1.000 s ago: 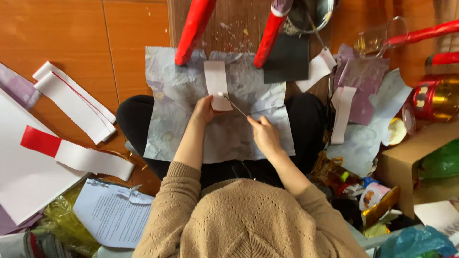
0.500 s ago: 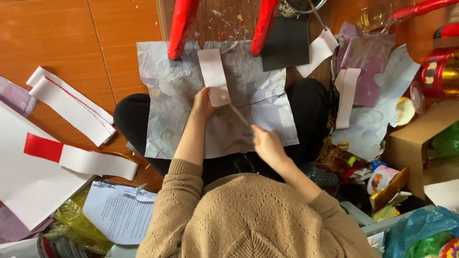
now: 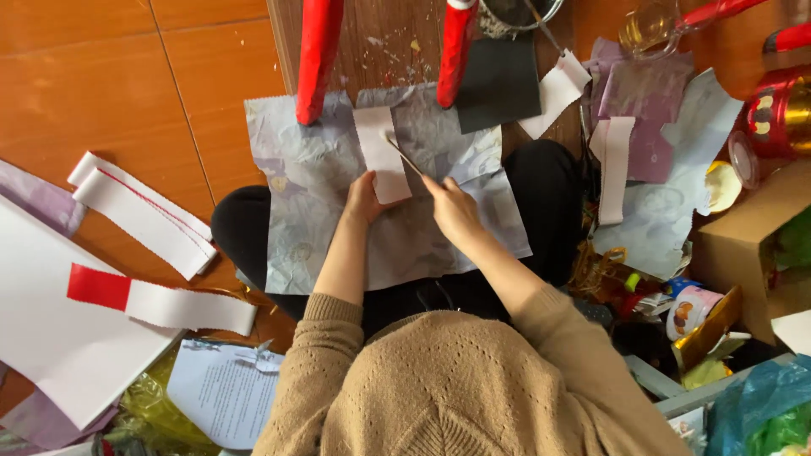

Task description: Applying red paper strips to a reindeer-shaped decorative frame using adhesive

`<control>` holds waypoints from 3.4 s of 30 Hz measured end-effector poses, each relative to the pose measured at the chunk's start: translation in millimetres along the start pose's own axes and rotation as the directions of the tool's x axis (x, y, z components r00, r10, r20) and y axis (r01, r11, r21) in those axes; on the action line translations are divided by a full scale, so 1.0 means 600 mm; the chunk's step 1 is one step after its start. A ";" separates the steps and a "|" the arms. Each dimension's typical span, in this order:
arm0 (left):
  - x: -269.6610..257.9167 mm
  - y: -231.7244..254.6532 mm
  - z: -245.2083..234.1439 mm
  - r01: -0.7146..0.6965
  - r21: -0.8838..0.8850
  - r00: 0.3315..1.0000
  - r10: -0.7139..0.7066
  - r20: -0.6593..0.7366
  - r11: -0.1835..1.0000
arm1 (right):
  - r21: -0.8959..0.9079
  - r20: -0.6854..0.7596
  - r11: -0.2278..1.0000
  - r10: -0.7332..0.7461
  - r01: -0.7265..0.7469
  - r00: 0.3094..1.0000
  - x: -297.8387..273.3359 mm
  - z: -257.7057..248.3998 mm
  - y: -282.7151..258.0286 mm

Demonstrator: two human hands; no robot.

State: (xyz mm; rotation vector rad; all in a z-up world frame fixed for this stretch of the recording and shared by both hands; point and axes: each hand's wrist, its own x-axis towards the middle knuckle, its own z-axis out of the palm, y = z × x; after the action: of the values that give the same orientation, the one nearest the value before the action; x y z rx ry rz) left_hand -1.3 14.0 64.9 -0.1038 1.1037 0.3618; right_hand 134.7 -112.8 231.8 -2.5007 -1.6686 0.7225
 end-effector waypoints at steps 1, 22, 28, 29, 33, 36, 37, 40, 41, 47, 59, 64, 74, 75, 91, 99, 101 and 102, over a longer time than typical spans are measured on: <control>-0.007 0.000 0.003 -0.001 0.006 1.000 0.001 -0.007 1.000 | 0.047 0.053 0.999 0.015 -0.017 0.998 0.029 0.026 0.001; 0.003 -0.006 -0.007 -0.025 0.022 0.999 0.024 0.028 0.999 | 0.006 -0.087 0.995 -0.104 0.105 0.991 0.052 0.048 0.066; -0.045 -0.002 0.017 -0.031 0.037 0.999 0.030 0.046 0.999 | -0.031 -0.157 0.995 -0.103 0.100 0.982 0.088 0.050 0.052; -0.088 0.002 0.041 -0.029 0.039 0.999 0.028 0.041 0.999 | -0.022 -0.207 0.996 -0.085 0.082 0.975 0.097 0.052 0.056; 0.031 -0.010 -0.023 0.005 0.024 0.999 -0.006 0.036 1.000 | 0.015 -0.169 0.995 -0.097 0.101 0.981 0.061 0.038 0.044; 0.033 -0.012 -0.016 0.011 0.029 0.998 -0.013 0.054 1.000 | -0.008 -0.114 0.998 -0.057 0.057 0.992 0.063 0.048 0.062; 0.033 -0.014 -0.015 0.015 0.027 0.998 -0.016 0.062 1.000 | 0.007 -0.143 0.999 -0.041 0.042 0.989 0.071 0.047 0.068; 0.026 -0.006 -0.016 0.014 0.032 0.997 -0.016 0.076 0.999 | 0.022 -0.128 0.999 -0.041 0.044 0.991 0.064 0.032 0.042; 0.024 -0.004 -0.014 0.014 0.031 0.996 -0.017 0.086 0.999 | 0.013 -0.079 0.998 -0.058 0.059 0.995 0.055 0.023 0.029; 0.009 0.002 -0.005 0.011 0.025 0.993 -0.014 0.115 1.000 | 0.143 -0.164 0.990 0.014 0.009 0.986 0.092 0.030 0.052; -0.167 0.099 0.155 -0.243 -0.223 0.879 0.312 0.361 0.944 | 0.248 -0.362 0.969 0.076 0.018 0.929 -0.113 -0.098 0.037; -0.241 0.087 0.193 -0.305 -0.193 0.858 0.357 0.369 0.933 | 0.126 -0.604 0.992 0.073 0.004 0.794 0.042 -0.133 0.220; -0.309 0.102 0.239 -0.267 -0.201 0.791 0.334 0.513 0.942 | -0.037 -0.690 0.905 -0.331 0.425 0.644 0.055 -0.440 -0.009; -0.306 0.099 0.247 -0.285 -0.214 0.773 0.356 0.525 0.934 | -0.056 -0.700 0.895 -0.351 0.442 0.622 0.061 -0.415 -0.024; -0.611 0.154 0.404 -0.758 -0.418 0.298 0.837 0.459 0.500 | 0.605 -0.788 0.068 -0.094 0.794 0.609 -0.031 -0.546 -0.154; -0.732 0.257 0.500 -0.948 -0.267 0.013 0.856 0.516 0.175 | 0.689 -0.677 -0.337 0.017 0.642 0.736 0.052 -0.653 -0.179; -0.735 0.266 0.522 -0.990 -0.140 -0.055 0.916 0.398 0.001 | 0.709 -0.629 -0.368 0.056 0.602 0.775 0.129 -0.629 -0.158; -0.720 0.272 0.531 -0.990 -0.141 -0.059 0.914 0.402 -0.002 | 0.704 -0.633 -0.370 0.058 0.605 0.772 0.112 -0.630 -0.175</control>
State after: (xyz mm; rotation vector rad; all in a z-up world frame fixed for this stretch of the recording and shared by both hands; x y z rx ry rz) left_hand 43.6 148.5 607.6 1.0563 0.5720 1.5593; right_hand 217.9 70.3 575.5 -0.6554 -0.6478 0.7813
